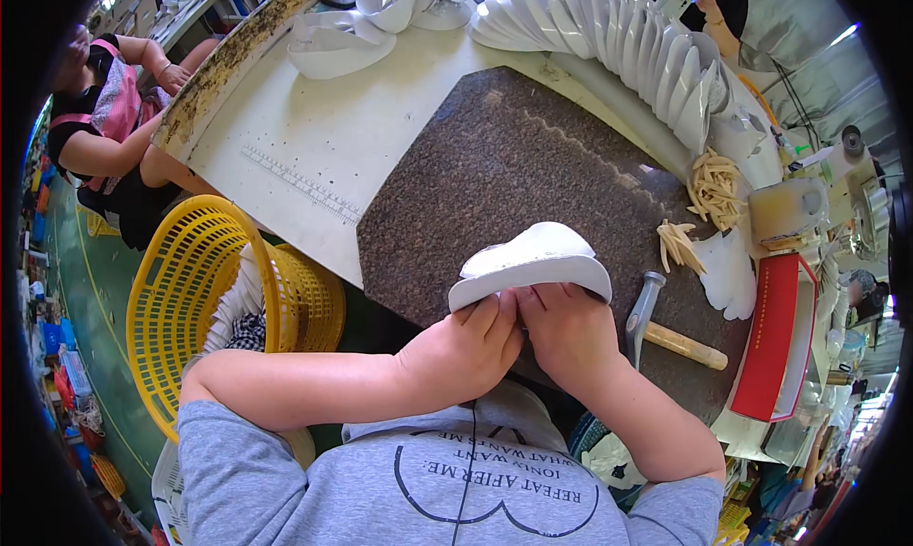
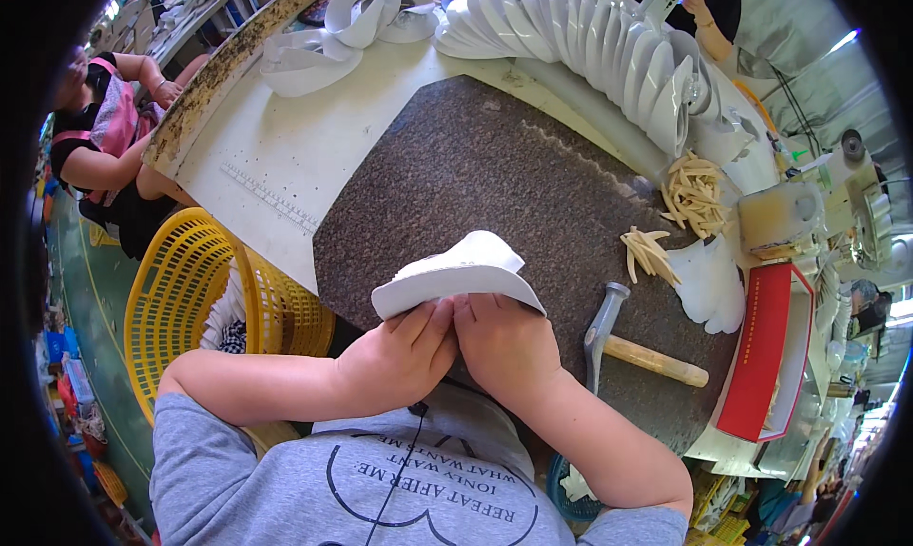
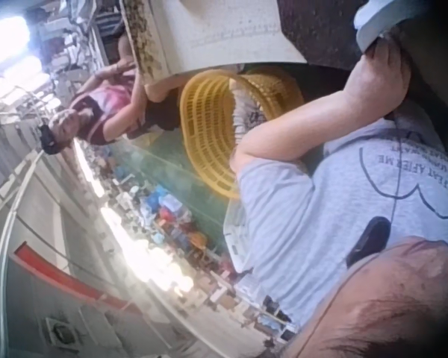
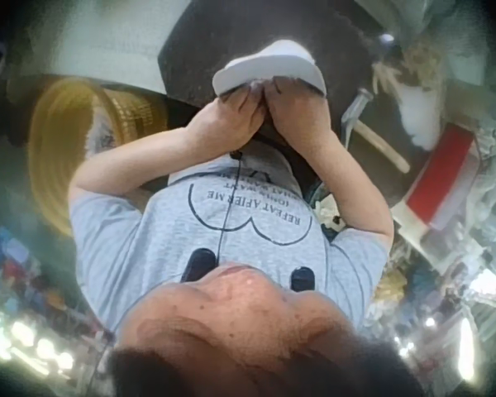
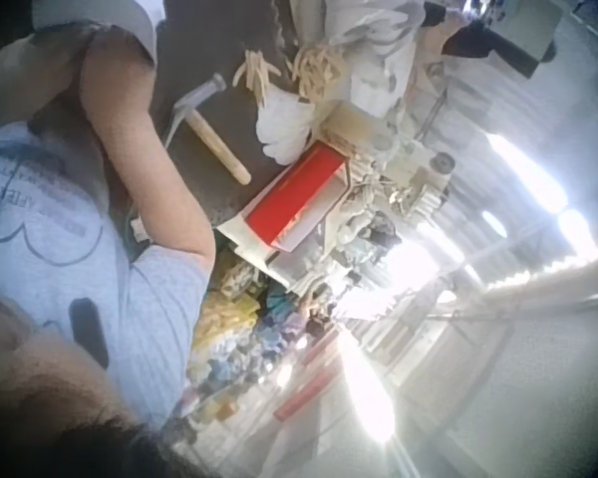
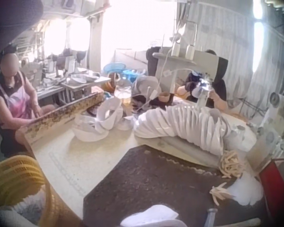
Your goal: The person is assembling and shaping the upper parts of shoes, using a hammer and wooden pegs.
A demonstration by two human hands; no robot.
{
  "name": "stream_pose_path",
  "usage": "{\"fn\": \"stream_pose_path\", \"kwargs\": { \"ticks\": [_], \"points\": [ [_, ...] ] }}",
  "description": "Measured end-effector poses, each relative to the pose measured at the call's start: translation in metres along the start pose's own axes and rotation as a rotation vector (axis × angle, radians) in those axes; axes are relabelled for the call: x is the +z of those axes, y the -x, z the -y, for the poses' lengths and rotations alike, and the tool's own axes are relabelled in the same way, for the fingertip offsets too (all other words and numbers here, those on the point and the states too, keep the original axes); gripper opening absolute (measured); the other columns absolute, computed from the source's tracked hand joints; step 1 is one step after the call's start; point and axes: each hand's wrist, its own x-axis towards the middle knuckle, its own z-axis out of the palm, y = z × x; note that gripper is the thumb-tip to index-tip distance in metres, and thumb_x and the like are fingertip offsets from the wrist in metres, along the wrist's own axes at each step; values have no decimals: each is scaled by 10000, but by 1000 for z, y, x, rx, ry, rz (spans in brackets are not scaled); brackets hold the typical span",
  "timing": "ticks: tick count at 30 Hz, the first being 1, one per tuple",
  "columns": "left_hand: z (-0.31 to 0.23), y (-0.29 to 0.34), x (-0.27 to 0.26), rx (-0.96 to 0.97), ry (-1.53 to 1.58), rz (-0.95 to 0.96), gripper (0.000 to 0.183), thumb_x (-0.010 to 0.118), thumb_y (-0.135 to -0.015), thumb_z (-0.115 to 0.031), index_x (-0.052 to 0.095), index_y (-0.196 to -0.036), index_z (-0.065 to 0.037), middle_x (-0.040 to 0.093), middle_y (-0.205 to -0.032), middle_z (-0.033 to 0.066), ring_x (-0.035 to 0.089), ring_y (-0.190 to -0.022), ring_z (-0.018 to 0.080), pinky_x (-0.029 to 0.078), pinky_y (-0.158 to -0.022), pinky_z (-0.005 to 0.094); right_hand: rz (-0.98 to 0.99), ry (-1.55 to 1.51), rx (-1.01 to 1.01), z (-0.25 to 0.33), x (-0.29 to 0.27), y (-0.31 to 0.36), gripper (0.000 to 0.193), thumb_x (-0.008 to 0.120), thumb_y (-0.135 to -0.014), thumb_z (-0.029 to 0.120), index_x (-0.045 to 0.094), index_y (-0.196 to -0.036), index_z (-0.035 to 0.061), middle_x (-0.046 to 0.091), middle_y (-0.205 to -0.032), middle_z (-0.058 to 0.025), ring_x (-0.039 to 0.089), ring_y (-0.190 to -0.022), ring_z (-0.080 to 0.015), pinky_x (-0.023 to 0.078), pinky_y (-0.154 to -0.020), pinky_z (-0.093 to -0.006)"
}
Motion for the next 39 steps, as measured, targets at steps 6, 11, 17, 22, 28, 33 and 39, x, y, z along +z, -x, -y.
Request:
{"fn": "stream_pose_path", "kwargs": {
  "ticks": [6,11,17,22,28,33,39],
  "points": [
    [0,-1,-5,-8,100,12,333,550,-760,-209,648,-954,44,609,-1074,239,586,-1008,362,503,-900,423,-40,-33,24,-1,-3,-5,175,624,-758,154,645,-905,62,603,-849,-62,642,-727,-196,543,-562,-322],
    [-1,-1,0,-8,109,-56,295,556,-741,-198,661,-890,34,615,-1053,221,589,-1001,353,510,-892,432,-129,-104,-7,-6,-3,-6,217,644,-735,132,656,-946,84,597,-840,-60,645,-714,-206,551,-594,-319],
    [-1,-1,-6,22,54,1,304,563,-726,-193,664,-906,30,615,-1055,224,590,-998,358,510,-894,435,-49,-44,-32,-3,-1,-3,236,642,-739,155,645,-961,72,590,-843,-54,642,-739,-204,548,-594,-331],
    [18,-2,-9,62,200,-97,328,581,-722,-187,671,-959,21,614,-1057,197,602,-974,331,520,-866,406,83,-169,-47,-11,-27,-6,369,648,-758,149,604,-1116,73,585,-1012,-104,623,-905,-270,538,-742,-403],
    [38,5,-8,-112,508,-607,259,609,-861,-149,626,-1085,-22,585,-1002,90,593,-874,248,510,-750,332,6,-214,-100,-22,-16,5,361,668,-801,110,597,-1145,30,594,-1080,-122,607,-971,-327,497,-883,-435],
    [71,-52,9,-552,1109,-459,179,544,-970,-139,557,-1110,-28,572,-934,70,553,-804,186,454,-751,268,-308,-1221,298,-28,-17,15,300,679,-875,69,621,-1163,7,636,-1090,-78,615,-955,-179,464,-893,-307],
    [49,-90,-11,-629,1498,-311,139,581,-964,-154,546,-958,-19,583,-821,58,548,-765,140,463,-704,267,-593,-1739,451,-5,9,32,312,702,-869,50,622,-1167,7,633,-1161,-64,579,-1041,-146,440,-927,-290]
  ]
}}
